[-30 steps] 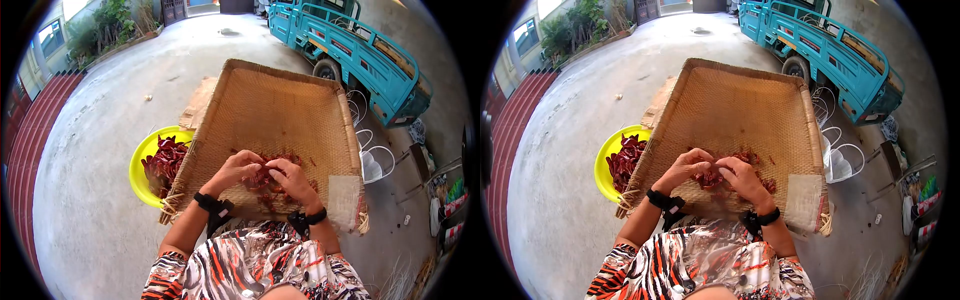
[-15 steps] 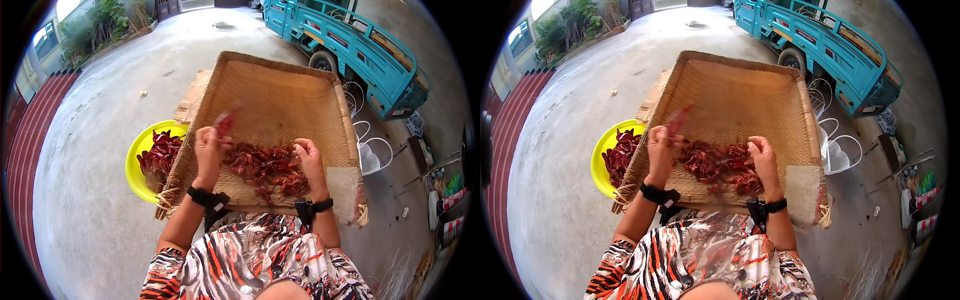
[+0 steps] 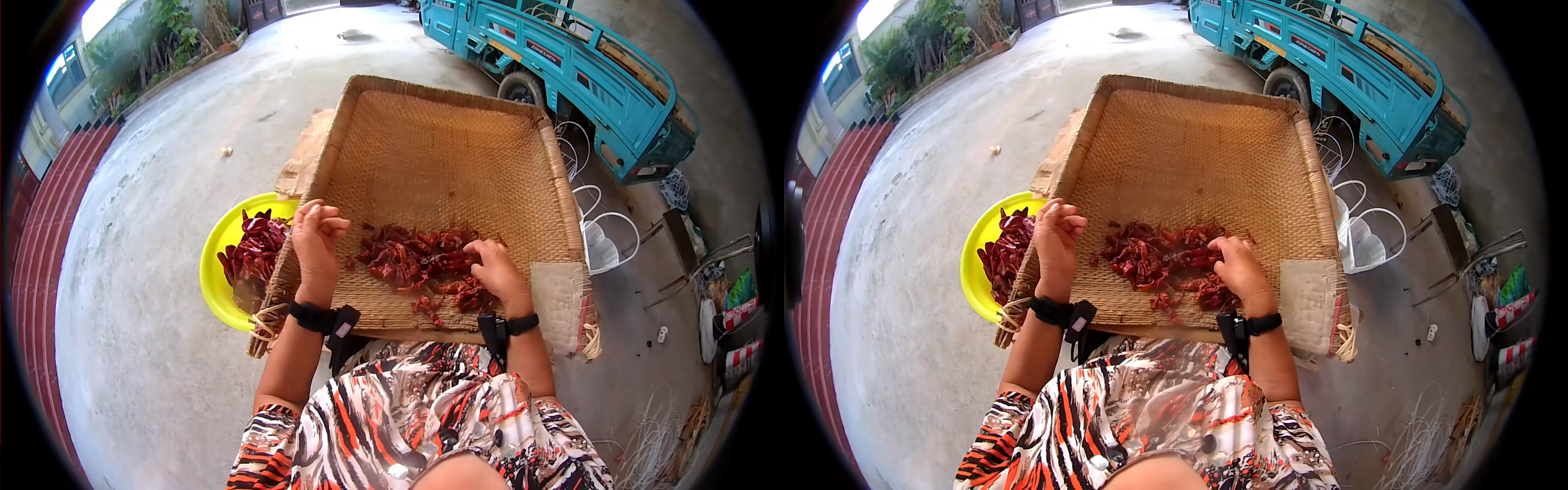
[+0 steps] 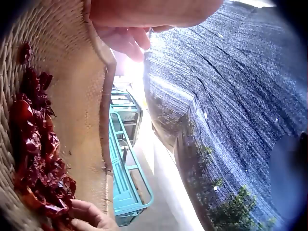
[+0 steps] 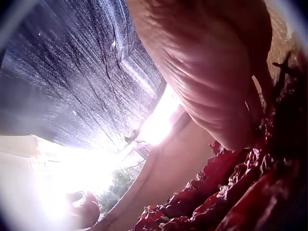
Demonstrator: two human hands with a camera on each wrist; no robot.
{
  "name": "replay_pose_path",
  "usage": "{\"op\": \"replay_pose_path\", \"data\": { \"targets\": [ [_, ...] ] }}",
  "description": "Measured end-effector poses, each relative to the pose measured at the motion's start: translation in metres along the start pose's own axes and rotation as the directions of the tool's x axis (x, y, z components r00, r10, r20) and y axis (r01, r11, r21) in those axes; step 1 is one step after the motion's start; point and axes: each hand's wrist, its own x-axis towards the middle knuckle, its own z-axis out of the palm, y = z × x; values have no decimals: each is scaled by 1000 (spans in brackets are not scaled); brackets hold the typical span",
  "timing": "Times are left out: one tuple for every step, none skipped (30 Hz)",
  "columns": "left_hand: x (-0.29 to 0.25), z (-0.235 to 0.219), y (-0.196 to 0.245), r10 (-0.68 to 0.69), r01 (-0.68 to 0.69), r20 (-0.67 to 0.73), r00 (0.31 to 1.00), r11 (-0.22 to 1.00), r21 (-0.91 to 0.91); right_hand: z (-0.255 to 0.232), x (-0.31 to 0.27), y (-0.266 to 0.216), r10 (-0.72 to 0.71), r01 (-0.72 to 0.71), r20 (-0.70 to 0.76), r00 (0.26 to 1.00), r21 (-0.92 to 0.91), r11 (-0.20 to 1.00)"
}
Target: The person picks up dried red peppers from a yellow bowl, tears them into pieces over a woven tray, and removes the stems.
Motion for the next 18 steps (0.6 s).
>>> {"op": "replay_pose_path", "data": {
  "targets": [
    [-3, 4, 0, -39, 36, 53, 998, 998, 48, -1, 0, 1, 5, -5, 26, 1000, 12, 1000],
    [-5, 8, 0, -78, 68, 104, 991, 993, 98, -3, 1, 2, 8, -10, 51, 999, 24, 1000],
    [-7, 10, 0, -117, 95, 152, 981, 984, 148, -7, 3, 0, 9, -11, 76, 997, 35, 999],
    [-8, 11, -2, -172, 133, 204, 964, 972, 193, -10, 4, -4, 17, -23, 58, 998, 101, 995],
    [-10, 14, -1, -240, 183, 230, 943, 952, 245, -13, 2, -10, 29, -36, 42, 999, 167, 985],
    [-14, 18, -1, -280, 198, 264, 923, 934, 299, -18, 1, -18, 43, -48, 26, 999, 233, 971],
    [-17, 20, -1, -322, 210, 297, 899, 912, 352, -22, 1, -25, 36, -41, 22, 999, 267, 963],
    [-18, 20, -2, -357, 194, 348, 867, 884, 425, -26, 2, -33, 30, -34, 17, 999, 300, 953],
    [-20, 20, -4, -369, 175, 408, 835, 881, 439, -26, 3, -38, 24, -26, 10, 1000, 333, 943],
    [-21, 21, -8, -380, 156, 465, 799, 879, 451, -24, 4, -41, 9, -16, 18, 1000, 398, 917],
    [-23, 22, -11, -391, 136, 520, 760, 877, 461, -21, 5, -44, -7, -5, 25, 1000, 461, 887],
    [-26, 27, -7, -444, 168, 514, 733, 852, 496, -18, 5, -49, -25, 4, 32, 999, 522, 853],
    [-28, 29, -6, -465, 159, 524, 714, 836, 526, -16, 5, -55, -18, -25, 70, 997, 562, 827],
    [-29, 30, -6, -486, 148, 532, 694, 819, 555, -16, 5, -62, -15, -54, 109, 994, 599, 799],
    [-31, 32, -5, -506, 136, 538, 674, 801, 583, -16, 5, -67, -13, -85, 148, 989, 634, 768],
    [-36, 39, 2, -521, 131, 537, 664, 787, 602, -12, 5, -69, -62, -46, 145, 987, 644, 763],
    [-35, 37, 1, -535, 124, 540, 650, 776, 619, -14, 5, -73, -79, -61, 176, 981, 673, 737],
    [-34, 35, -1, -549, 118, 542, 636, 764, 634, -18, 4, -79, -97, -78, 206, 974, 700, 710]
  ]
}}
